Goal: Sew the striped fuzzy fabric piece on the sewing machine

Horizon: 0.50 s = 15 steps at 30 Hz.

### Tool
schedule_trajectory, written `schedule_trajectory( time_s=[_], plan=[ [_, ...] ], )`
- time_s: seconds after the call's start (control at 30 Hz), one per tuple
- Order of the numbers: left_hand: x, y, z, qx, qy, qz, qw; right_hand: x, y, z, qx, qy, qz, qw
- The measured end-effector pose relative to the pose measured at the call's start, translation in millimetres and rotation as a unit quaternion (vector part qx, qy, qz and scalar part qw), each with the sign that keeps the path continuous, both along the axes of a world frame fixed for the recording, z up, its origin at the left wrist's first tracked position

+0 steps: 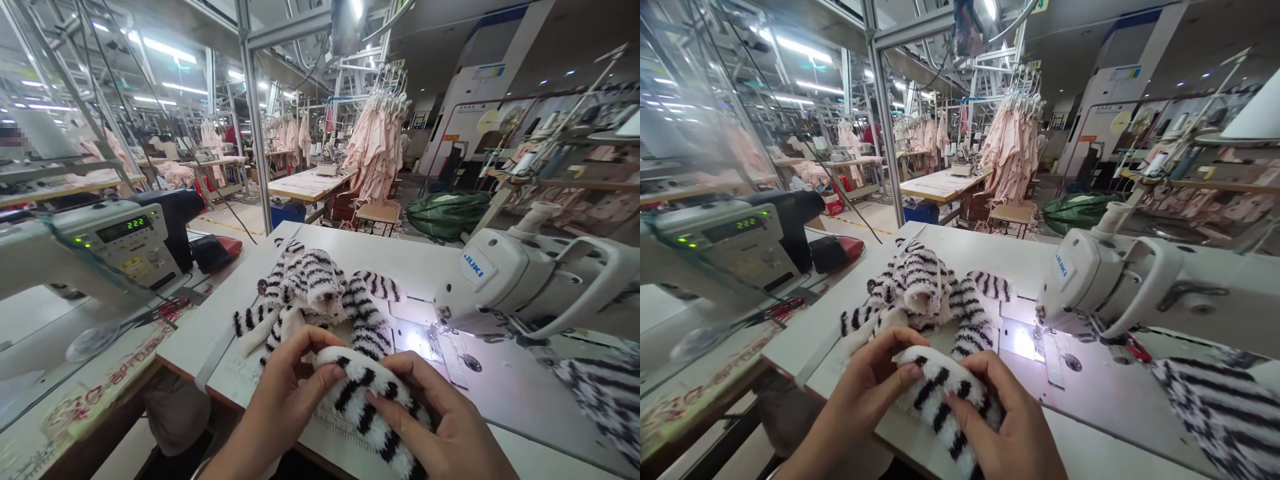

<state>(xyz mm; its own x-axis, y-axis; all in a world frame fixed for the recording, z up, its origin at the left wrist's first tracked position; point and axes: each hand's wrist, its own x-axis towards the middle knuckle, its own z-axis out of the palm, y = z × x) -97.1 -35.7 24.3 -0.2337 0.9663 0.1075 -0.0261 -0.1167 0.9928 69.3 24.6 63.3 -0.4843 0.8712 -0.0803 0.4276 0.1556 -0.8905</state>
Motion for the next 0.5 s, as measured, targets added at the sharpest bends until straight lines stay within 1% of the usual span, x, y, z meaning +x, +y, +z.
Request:
schedule_trajectory(
  time_s=[0.03,0.1,0.17,0.23,0.33,0.5],
  plan=[
    [-1.1,0.4,-0.2,0.015,0.017,-0.006,1.0,1.5,0.5,-2.0,0.025,0.004,-0.002,1.0],
    [-2.8,0.1,-0.7,0.065,0.047,-0.015,0.997,5.5,1.4,-7.2,0.101,0.024,-0.011,0.994],
    [-3.6,-1.4,-1.5,0.115,0.06,-0.012,0.991,10.3,1.2,-13.0,0.188,0.046,-0.016,0.981],
    [-3.3,-3.3,-2.4,0.138,0.062,-0.005,0.988,14.5,-0.6,-17.4,0.248,0.055,-0.015,0.967],
    [-1.6,-5.3,-2.6,0.138,0.063,-0.007,0.988,17.4,-5.1,-19.2,0.287,0.056,-0.014,0.956],
    [-0.7,-4.9,-3.5,0.135,0.062,-0.017,0.989,18.0,-8.7,-16.5,0.303,0.06,-0.029,0.951]
  ],
)
